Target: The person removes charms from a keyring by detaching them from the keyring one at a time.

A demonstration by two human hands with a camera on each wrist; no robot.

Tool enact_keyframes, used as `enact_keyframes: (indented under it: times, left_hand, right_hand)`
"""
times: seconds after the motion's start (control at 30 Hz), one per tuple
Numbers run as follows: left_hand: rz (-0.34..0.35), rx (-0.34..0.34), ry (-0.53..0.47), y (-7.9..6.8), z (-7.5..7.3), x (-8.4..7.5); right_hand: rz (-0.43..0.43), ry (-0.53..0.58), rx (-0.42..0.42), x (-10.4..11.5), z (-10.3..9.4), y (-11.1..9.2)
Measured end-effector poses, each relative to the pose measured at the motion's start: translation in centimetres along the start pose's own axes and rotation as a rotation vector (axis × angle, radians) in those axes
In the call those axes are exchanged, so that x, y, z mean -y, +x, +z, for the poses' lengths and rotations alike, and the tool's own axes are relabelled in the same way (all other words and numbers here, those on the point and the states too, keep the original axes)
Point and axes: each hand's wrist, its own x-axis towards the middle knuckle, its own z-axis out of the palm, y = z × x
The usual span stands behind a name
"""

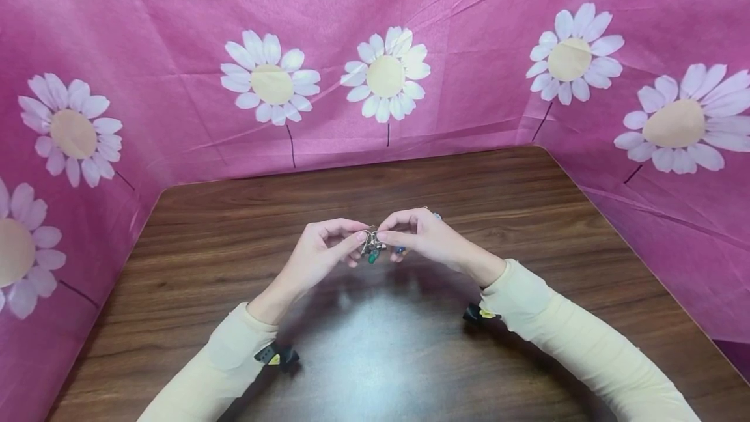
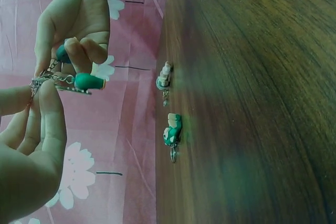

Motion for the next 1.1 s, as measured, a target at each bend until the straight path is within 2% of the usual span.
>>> enact_keyframes:
  times: [0.13, 0.27, 0.57, 0.77, 0.9, 1.1]
  left_hand:
    - [-0.004, 0.027, -0.002, 0.0, 0.04, -0.01]
    - [0.01, 0.022, 0.028, 0.08, 0.03, 0.02]
    - [0.03, 0.019, 0.085, 0.06, -0.16, 0.05]
    - [0.051, 0.041, 0.125, 0.07, -0.1, -0.12]
    - [0.051, 0.048, 0.16, 0.07, -0.13, -0.18]
    - [0.073, 0.035, 0.158, -0.15, -0.18, -0.14]
  right_hand:
    - [0.002, 0.011, -0.009, 0.01, 0.07, 0.02]
    - [0.0, 0.011, 0.001, -0.01, 0.16, 0.09]
    - [-0.071, -0.001, 0.043, -0.19, 0.3, 0.05]
    - [-0.075, -0.007, 0.066, -0.42, 0.25, 0.05]
    - [-0.076, 0.003, 0.065, -0.45, 0.32, 0.1]
    - [-0.118, 0.023, 0.03, -0.3, 0.44, 0.05]
